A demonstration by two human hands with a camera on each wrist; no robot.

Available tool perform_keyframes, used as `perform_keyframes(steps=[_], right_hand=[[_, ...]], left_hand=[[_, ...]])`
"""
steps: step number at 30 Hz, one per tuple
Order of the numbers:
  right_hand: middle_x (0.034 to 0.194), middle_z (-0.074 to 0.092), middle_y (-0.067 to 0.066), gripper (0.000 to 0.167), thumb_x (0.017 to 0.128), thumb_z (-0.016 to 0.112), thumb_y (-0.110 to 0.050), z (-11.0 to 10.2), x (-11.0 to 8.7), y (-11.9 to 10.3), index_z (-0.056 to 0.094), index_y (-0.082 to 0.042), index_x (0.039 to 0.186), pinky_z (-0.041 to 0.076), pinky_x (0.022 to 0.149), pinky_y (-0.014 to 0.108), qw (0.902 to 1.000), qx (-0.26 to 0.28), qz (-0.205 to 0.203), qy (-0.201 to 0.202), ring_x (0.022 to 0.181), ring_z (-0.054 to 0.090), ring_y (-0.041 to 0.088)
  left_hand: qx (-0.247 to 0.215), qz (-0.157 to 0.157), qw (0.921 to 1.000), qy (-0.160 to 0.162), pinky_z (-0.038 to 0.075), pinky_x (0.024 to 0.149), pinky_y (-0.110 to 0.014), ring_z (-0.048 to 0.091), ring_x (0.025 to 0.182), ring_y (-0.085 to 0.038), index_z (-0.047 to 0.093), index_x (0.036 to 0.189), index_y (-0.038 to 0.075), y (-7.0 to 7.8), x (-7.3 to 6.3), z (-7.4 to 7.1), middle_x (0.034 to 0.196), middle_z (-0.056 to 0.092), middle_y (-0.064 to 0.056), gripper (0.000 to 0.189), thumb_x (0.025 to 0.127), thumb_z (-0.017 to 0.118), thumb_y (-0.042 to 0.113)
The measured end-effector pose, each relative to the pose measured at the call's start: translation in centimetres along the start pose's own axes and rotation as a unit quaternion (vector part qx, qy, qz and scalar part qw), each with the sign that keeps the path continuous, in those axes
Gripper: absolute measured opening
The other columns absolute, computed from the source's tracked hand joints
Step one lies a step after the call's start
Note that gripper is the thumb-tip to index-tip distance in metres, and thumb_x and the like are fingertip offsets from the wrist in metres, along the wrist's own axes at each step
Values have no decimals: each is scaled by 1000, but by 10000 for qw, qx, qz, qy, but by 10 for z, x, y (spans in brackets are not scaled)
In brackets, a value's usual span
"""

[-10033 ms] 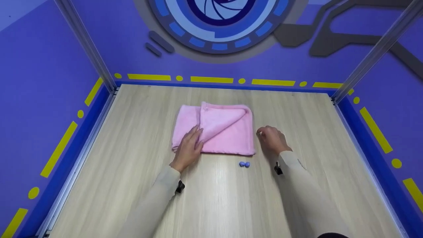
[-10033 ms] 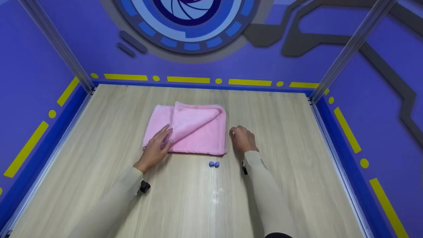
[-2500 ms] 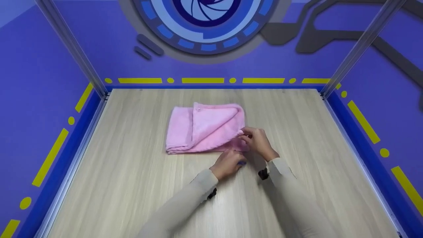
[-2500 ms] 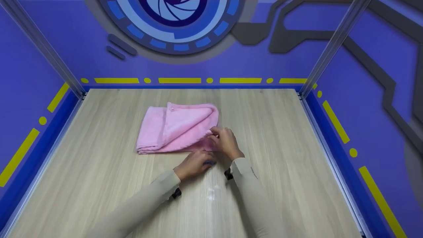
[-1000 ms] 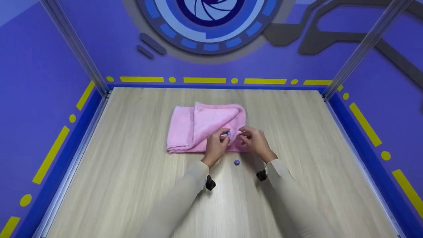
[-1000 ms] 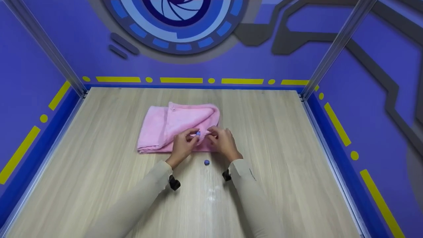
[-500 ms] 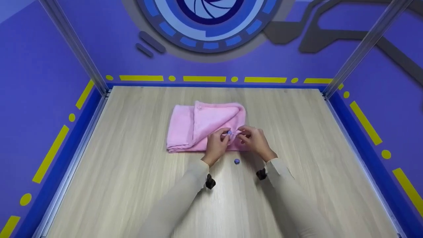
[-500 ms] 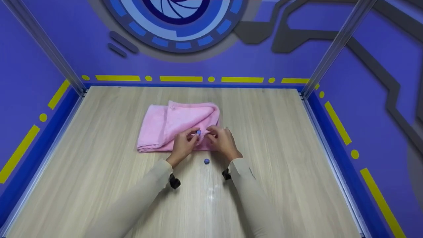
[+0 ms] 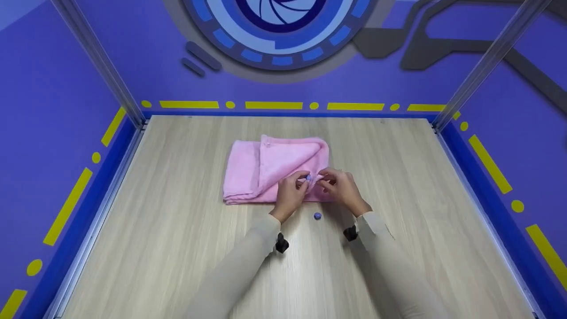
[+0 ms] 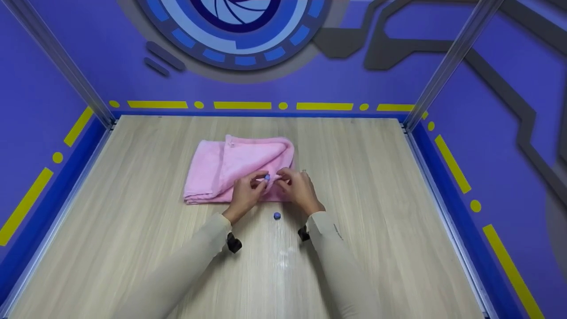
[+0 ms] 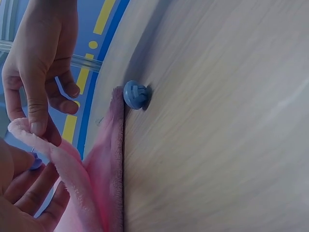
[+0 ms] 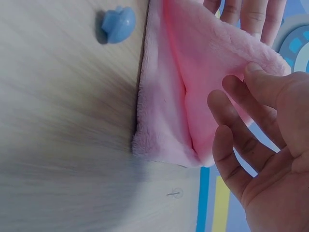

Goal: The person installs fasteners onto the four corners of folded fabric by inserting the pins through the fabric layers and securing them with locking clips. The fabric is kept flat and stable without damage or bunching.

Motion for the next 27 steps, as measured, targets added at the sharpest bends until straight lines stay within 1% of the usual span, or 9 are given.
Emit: perform_keyframes(steps=[3, 6, 10, 13, 20, 27], right_hand=[[88, 78, 9, 13, 92, 76, -4, -1, 1, -1, 74, -7, 105, 61, 61, 36, 10000, -9, 43, -10, 67, 73, 22], [90, 78, 10, 16, 92, 76, -4, -1, 1, -2, 73, -7, 107, 61, 61, 36, 9999, 71, 81, -32, 68, 74, 25], [96, 78, 14, 23, 92, 75, -1, -1, 2, -3, 72, -6, 114, 62, 61, 39, 9997, 209, 104, -60, 71, 75, 30], [94, 78, 16, 27, 91, 75, 0, -1, 2, -4, 71, -4, 117, 62, 61, 41, 9997, 202, 116, -65, 71, 75, 31], [94, 78, 18, 25, 91, 75, 1, 0, 2, -5, 71, -2, 116, 62, 61, 42, 9998, 123, 111, -54, 70, 76, 31], [90, 78, 16, 23, 91, 73, 4, 2, 2, -5, 73, -3, 113, 62, 60, 39, 9997, 220, 66, -46, 69, 75, 31]], left_hand=[[-17, 19, 10000, -11, 60, 72, -26, 76, 83, -20, 73, 112, -4, 1, 1, -1, 110, 76, -13, 21, 92, 72, 0], [-27, 14, 10000, -10, 60, 71, -26, 76, 83, -21, 73, 108, -2, 2, 2, -2, 108, 77, -11, 17, 91, 74, 1], [-3, 15, 10000, 33, 61, 73, -26, 76, 83, -21, 73, 106, -1, 1, 2, -3, 105, 77, -10, 15, 91, 75, 1], [32, 11, 10000, 31, 61, 73, -28, 77, 84, -19, 74, 105, 0, 1, 2, -3, 104, 78, -9, 15, 90, 76, 1], [362, -42, 9993, 14, 59, 81, -31, 75, 91, -13, 77, 100, 3, 1, 4, -3, 97, 79, -5, 14, 86, 78, 1], [352, -71, 9993, -51, 58, 83, -31, 75, 92, -11, 78, 98, 5, 3, 3, -2, 96, 79, -3, 12, 87, 78, 0]])
Point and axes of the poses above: each hand's wrist, its own x-axis towards the middle knuckle, its own z-axis out of the palm, y = z × x, the point moved 1 cm from there along x, towards the middle knuckle
